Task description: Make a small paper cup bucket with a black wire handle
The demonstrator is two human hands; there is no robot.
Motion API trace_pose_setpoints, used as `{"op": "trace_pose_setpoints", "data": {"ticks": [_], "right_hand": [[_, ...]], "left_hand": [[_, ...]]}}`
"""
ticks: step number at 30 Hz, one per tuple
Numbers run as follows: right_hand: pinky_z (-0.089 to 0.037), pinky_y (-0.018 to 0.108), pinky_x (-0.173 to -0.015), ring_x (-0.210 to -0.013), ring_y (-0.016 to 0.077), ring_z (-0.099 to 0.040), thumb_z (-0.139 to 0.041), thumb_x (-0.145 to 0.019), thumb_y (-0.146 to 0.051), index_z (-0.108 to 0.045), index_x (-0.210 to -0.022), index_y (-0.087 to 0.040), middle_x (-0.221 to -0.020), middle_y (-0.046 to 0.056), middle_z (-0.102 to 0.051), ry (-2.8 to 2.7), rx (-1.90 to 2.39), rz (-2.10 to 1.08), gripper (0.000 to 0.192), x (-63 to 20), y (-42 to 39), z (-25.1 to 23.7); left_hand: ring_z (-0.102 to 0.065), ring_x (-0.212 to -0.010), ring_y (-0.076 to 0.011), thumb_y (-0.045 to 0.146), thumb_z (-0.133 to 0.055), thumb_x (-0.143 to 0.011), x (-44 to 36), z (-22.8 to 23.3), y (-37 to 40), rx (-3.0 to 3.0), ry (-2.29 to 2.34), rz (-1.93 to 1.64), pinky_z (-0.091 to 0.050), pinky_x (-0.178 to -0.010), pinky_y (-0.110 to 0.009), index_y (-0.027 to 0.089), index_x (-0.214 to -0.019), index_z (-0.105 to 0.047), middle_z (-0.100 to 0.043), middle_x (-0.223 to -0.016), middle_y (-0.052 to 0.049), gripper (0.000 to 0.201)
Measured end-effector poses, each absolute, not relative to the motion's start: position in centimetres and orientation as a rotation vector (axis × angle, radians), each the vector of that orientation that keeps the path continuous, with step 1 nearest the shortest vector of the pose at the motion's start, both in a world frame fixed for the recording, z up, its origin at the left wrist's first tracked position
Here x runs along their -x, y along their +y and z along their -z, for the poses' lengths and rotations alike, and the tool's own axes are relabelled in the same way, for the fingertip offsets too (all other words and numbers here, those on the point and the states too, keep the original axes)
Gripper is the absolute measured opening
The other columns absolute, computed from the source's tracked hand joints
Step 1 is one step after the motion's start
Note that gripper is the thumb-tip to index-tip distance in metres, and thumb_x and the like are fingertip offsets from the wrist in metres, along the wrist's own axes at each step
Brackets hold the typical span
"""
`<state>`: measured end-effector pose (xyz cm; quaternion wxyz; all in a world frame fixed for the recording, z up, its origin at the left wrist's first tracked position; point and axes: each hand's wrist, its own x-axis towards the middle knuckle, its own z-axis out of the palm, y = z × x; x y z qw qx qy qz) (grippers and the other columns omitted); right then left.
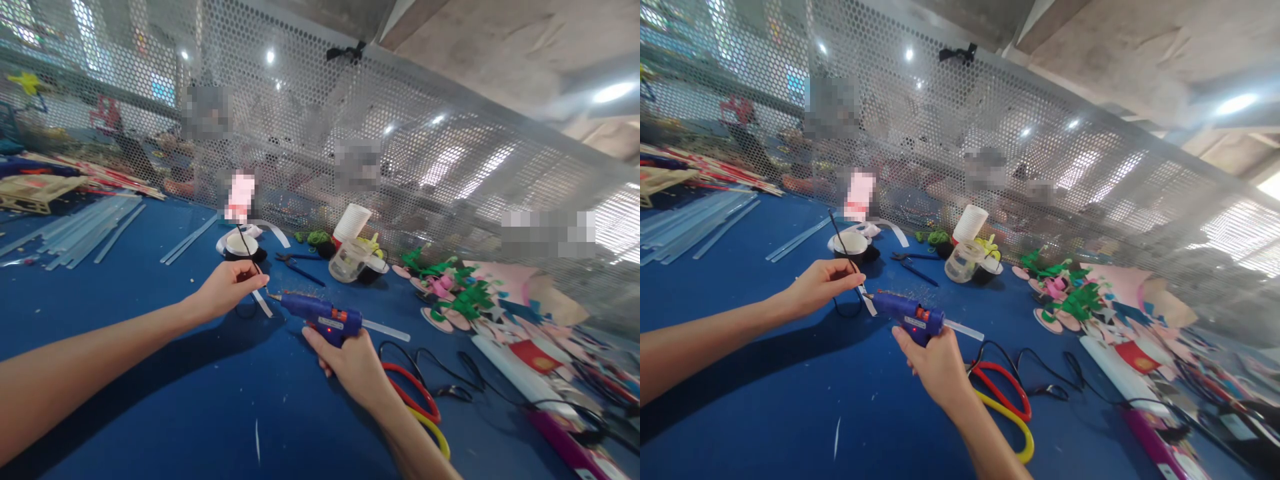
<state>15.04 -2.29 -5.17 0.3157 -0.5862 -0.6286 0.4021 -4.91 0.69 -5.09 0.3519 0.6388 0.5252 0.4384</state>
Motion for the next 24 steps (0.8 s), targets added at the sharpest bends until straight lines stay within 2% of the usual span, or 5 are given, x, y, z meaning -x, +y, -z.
{"op": "trace_pose_setpoints", "data": {"ticks": [5,11,24], "right_hand": [[-0.035,0.019,-0.032,-0.029,0.0068,-0.039,-0.058,-0.061,-0.038,-0.057,-0.064,-0.012,-0.033,-0.006,-0.042,-1.646,1.559,-1.066,0.026,-14.91,-2.22,4.99],[-0.036,0.020,-0.033,-0.029,0.0070,-0.040,-0.058,-0.062,-0.042,-0.053,-0.054,-0.014,-0.034,-0.004,-0.044,-1.611,1.536,-1.041,0.029,-15.18,-1.89,5.45],[-0.031,0.017,-0.032,-0.031,0.0050,-0.038,-0.057,-0.067,-0.042,-0.057,-0.066,-0.011,-0.036,-0.006,-0.044,-1.584,1.279,-1.304,0.031,-15.56,-1.93,5.13]], "left_hand": [[-0.033,-0.049,-0.0065,0.038,-0.051,-0.068,4.77,4.77,0.48,-1.611,1.358,-1.136,-0.025,-0.045,-0.020,0.014,-0.059,-0.050,-0.042,-0.054,0.005,0.025],[-0.032,-0.047,-0.0063,0.038,-0.052,-0.068,4.86,5.02,0.54,-1.638,1.319,-1.117,-0.024,-0.044,-0.020,0.014,-0.059,-0.050,-0.041,-0.052,0.006,0.025],[-0.029,-0.047,-0.0062,0.037,-0.051,-0.070,4.92,5.21,0.73,-1.620,1.398,-1.118,-0.022,-0.044,-0.020,0.014,-0.059,-0.049,-0.037,-0.050,0.006,0.025]]}}
